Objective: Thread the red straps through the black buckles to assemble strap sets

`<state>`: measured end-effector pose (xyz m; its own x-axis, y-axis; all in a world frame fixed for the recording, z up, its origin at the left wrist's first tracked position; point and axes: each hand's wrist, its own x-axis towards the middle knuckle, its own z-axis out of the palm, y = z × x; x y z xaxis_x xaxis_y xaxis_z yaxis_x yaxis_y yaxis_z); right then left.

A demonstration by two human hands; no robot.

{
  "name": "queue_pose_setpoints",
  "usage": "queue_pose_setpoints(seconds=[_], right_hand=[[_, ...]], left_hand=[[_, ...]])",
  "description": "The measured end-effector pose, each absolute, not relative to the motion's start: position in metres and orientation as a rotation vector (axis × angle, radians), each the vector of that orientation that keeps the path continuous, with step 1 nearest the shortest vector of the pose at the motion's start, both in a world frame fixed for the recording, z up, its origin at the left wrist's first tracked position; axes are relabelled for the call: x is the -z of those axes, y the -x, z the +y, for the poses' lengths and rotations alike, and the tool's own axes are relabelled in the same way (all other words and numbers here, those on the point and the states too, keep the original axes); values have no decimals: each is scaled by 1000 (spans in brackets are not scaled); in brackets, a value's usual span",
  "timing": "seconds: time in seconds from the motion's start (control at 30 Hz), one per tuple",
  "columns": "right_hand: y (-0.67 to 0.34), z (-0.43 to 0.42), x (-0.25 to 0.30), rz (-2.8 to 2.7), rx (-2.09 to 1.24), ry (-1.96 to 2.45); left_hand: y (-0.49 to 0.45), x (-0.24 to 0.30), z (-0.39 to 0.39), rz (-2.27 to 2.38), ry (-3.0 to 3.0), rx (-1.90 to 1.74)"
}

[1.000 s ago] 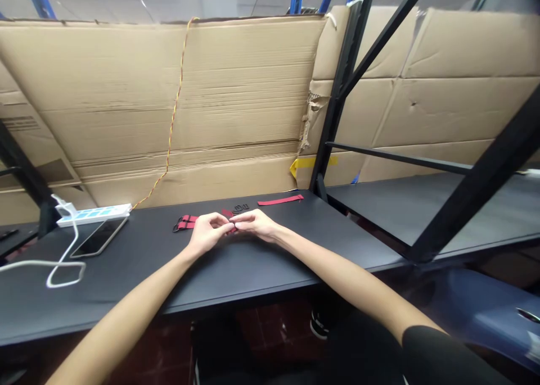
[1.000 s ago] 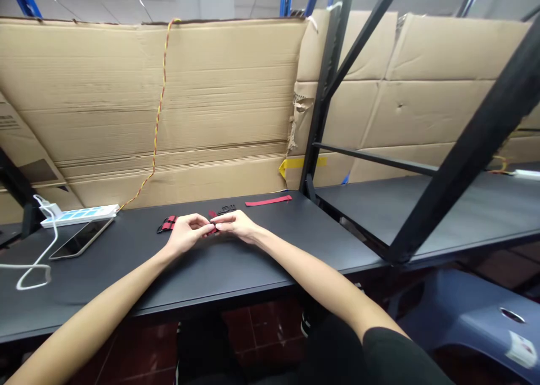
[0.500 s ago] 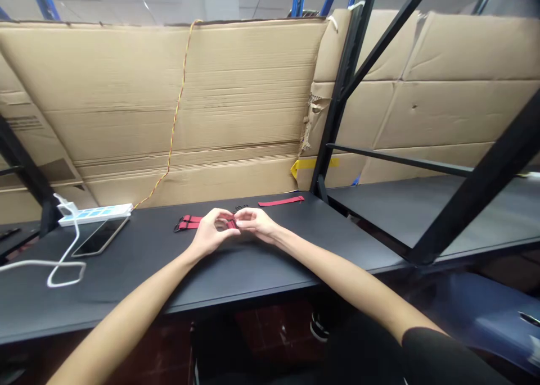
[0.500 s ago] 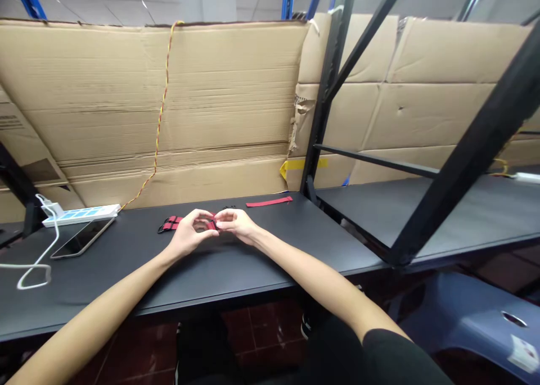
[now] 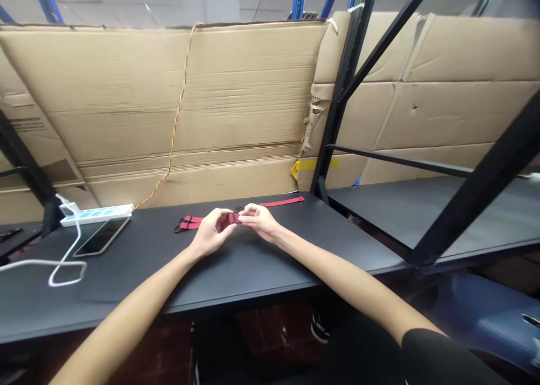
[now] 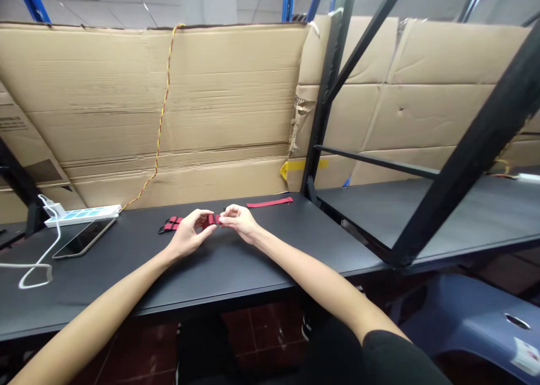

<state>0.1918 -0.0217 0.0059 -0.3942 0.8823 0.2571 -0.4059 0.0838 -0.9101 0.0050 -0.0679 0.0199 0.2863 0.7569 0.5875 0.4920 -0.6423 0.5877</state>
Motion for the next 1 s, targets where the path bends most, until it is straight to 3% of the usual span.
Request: queue_pose_setpoints(seconds=[0.47, 0.63, 0.87, 1.0], right_hand=[[-194, -20, -9, -1374, -1480, 527], [-202, -7, -8, -1493, -1434, 763], [-236, 18, -13, -1895, -495, 1429], [-229, 14, -5, -2171, -135, 1320]], left_hand=[[2, -16, -63, 1266, -2299, -1293], [1, -13, -61, 1287, -2314, -1131], [10, -2, -52, 1393, -2522, -731], [10, 3, -50, 1331, -2559, -690]])
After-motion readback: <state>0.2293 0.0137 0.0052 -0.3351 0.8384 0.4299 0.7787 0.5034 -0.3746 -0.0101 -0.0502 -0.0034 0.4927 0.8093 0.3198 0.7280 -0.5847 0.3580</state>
